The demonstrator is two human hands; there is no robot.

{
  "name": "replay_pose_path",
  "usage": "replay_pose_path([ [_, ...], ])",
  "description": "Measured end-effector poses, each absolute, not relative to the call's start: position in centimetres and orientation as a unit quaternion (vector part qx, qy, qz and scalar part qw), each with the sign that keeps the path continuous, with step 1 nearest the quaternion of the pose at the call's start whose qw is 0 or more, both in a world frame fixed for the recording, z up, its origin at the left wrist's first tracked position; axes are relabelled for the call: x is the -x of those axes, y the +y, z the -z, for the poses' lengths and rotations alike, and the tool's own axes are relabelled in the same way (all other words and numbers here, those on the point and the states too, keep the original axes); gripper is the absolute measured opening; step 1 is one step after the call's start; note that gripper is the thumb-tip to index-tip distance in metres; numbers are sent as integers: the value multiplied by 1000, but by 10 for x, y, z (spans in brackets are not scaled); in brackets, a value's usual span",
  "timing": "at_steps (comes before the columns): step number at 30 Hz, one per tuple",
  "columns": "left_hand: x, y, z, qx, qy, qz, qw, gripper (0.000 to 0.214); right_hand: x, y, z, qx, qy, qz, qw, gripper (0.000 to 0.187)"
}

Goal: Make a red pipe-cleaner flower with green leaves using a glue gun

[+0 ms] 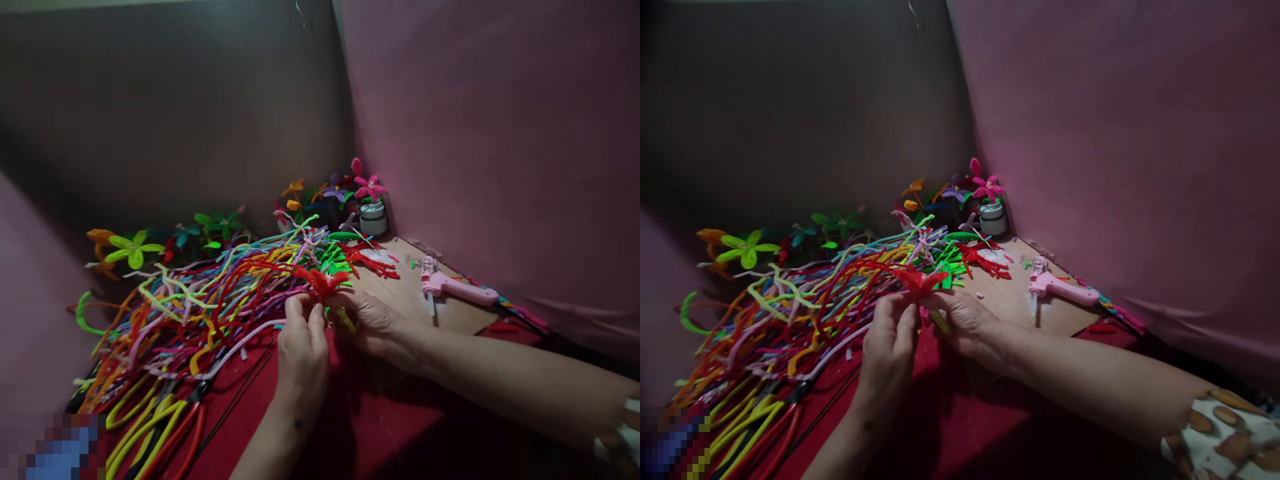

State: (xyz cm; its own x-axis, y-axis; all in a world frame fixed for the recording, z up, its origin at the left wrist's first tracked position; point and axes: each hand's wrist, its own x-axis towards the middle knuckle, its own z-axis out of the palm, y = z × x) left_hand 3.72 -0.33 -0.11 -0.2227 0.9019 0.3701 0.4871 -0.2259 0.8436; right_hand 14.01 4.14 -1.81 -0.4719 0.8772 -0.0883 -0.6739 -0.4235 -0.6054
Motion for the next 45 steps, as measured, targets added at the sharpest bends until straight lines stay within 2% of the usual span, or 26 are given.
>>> replay_pose_path([
  [2,-38,-5,7,-657,617,-434,-10,12,-139,42,19,194,-245,-826,469,19],
  [4,-35,-6,11,-704,597,-343,-175,12,-138,42,18,195,-237,-826,472,18],
  [7,-32,-5,12,-724,566,-241,-311,13,-138,42,17,222,-238,-812,485,17],
  [13,-34,-8,8,-721,571,-172,-354,20,-137,42,18,201,-310,-761,534,19],
  [21,-34,-8,12,-722,568,-140,-370,27,-136,41,22,245,-311,-745,537,19],
  [26,-27,-4,16,-734,565,-183,-328,23,-137,37,16,212,-365,-734,533,17],
  [31,-24,-3,14,-756,507,-318,-266,17,-142,36,13,177,-416,-709,541,13],
  [35,-25,-4,12,-741,485,-428,-180,15,-146,39,15,192,-452,-684,539,10],
  [38,-28,-6,11,-717,497,-480,-98,15,-147,38,12,193,-442,-697,530,16],
  [41,-34,-10,4,-664,530,-522,79,16,-147,34,8,159,-435,-728,506,17],
  [45,-38,-12,-9,-540,475,-548,428,24,-148,32,5,145,-436,-745,484,18],
])
